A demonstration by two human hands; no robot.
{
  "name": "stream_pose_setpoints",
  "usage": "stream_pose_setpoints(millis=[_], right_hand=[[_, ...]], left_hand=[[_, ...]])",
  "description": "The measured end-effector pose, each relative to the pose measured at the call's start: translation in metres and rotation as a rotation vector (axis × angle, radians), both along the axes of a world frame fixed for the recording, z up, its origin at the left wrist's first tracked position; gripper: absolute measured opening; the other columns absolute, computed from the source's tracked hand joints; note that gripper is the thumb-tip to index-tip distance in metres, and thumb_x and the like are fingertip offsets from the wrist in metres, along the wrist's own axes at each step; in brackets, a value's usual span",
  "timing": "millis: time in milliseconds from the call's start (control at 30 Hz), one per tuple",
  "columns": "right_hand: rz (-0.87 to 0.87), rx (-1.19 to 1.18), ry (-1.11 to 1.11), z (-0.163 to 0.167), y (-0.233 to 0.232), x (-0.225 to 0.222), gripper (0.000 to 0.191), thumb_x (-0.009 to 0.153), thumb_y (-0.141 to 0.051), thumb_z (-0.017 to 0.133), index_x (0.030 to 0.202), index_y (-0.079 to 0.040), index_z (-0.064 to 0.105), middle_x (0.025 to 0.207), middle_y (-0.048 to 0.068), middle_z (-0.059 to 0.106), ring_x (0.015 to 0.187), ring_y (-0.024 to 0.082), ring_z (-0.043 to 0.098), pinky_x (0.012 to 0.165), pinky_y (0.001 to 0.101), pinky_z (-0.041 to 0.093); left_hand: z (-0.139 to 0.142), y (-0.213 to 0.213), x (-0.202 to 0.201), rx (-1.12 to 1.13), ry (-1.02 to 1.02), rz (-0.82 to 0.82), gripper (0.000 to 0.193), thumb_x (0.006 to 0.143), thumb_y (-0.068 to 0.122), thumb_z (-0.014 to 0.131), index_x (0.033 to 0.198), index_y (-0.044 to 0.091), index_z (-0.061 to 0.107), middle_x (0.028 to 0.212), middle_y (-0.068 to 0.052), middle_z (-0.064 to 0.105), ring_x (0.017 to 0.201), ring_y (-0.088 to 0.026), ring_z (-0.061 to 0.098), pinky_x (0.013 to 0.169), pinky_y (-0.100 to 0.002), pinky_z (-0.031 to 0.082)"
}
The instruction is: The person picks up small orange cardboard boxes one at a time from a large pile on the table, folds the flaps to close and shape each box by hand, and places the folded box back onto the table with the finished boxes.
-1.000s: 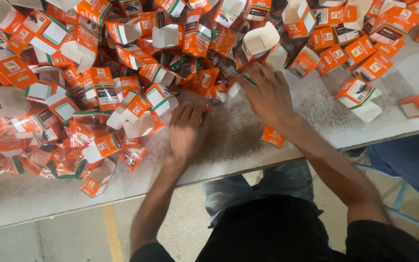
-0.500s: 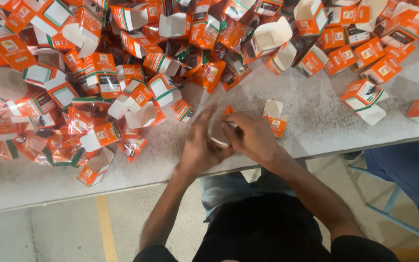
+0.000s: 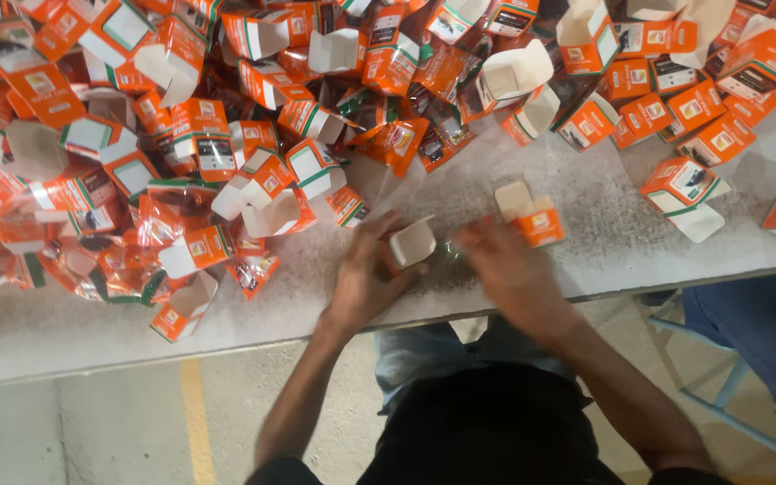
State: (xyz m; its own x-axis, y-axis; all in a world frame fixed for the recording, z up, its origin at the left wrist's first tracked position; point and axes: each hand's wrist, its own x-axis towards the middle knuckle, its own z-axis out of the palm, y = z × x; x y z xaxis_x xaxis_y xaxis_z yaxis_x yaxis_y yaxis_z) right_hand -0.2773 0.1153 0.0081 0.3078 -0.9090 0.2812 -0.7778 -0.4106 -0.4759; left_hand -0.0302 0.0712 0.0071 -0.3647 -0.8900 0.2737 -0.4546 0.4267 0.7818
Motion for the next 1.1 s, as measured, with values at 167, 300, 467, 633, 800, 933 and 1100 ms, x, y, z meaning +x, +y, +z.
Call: stream_pose_setpoints(millis=[167,300,467,633,800,933,1100], right_hand=[[-0.072,0.052,-1.096,-0.013,0.009,-0.004,0.033,0.101,0.000,0.066,0.131,-0.001,0.051,0.135,0.010,0.050,0.122,0.015,0.057,0.106,0.0321,0.051],[-0.148,0.005,-1.120,-0.025,0.014,0.025,0.033,0.100,-0.002,0.071,0.126,0.003,0.052,0.121,0.010,0.058,0.108,0.011,0.063,0.094,0.0269,0.057],[-0.238,-0.076,-1.035,-0.035,0.016,0.027,0.030,0.099,0.000,0.072,0.122,0.005,0.053,0.114,0.011,0.068,0.103,0.012,0.067,0.093,0.0270,0.058],[-0.343,-0.189,-0.935,-0.031,0.015,0.028,0.031,0.097,-0.002,0.078,0.117,0.004,0.056,0.099,0.009,0.069,0.083,0.006,0.060,0.075,0.0205,0.050],[-0.255,-0.311,-0.624,-0.007,0.018,0.028,0.035,0.086,-0.002,0.081,0.114,-0.002,0.060,0.107,0.017,0.073,0.102,0.026,0.073,0.089,0.0329,0.058],[-0.182,-0.427,-0.456,0.004,0.020,0.025,0.035,0.080,-0.003,0.089,0.105,-0.003,0.063,0.104,0.018,0.073,0.093,0.031,0.073,0.081,0.0355,0.059],[-0.226,-0.400,-0.532,0.002,0.023,0.023,0.033,0.086,-0.001,0.086,0.109,-0.005,0.063,0.105,0.014,0.074,0.093,0.028,0.074,0.081,0.0352,0.061]], left_hand=[[-0.011,0.001,-0.018,0.244,0.064,-0.064,0.067,0.080,0.022,0.092,0.138,0.008,0.060,0.130,-0.012,0.072,0.117,-0.022,0.074,0.100,-0.036,0.059],[-0.014,0.000,-0.029,0.213,0.148,-0.063,0.070,0.081,0.019,0.089,0.138,0.004,0.050,0.131,-0.013,0.067,0.120,-0.024,0.071,0.097,-0.036,0.059],[-0.018,0.001,-0.027,-0.051,0.083,-0.113,0.074,0.074,0.013,0.093,0.134,0.002,0.052,0.124,-0.019,0.062,0.113,-0.032,0.066,0.095,-0.041,0.058],[-0.028,0.004,-0.028,0.302,0.134,-0.078,0.070,0.079,0.013,0.090,0.136,0.004,0.050,0.110,-0.012,0.073,0.098,-0.024,0.076,0.084,-0.035,0.061],[-0.029,0.005,-0.027,0.236,0.156,-0.123,0.071,0.080,0.009,0.087,0.138,0.003,0.047,0.114,-0.014,0.069,0.096,-0.023,0.073,0.080,-0.034,0.059],[-0.025,0.004,-0.027,0.022,0.120,-0.134,0.075,0.074,0.006,0.088,0.138,0.003,0.049,0.114,-0.017,0.066,0.103,-0.031,0.069,0.085,-0.038,0.058],[-0.028,0.000,-0.028,0.176,0.024,-0.109,0.082,0.074,0.014,0.089,0.145,0.002,0.049,0.108,-0.012,0.068,0.095,-0.029,0.070,0.112,-0.048,0.044]])
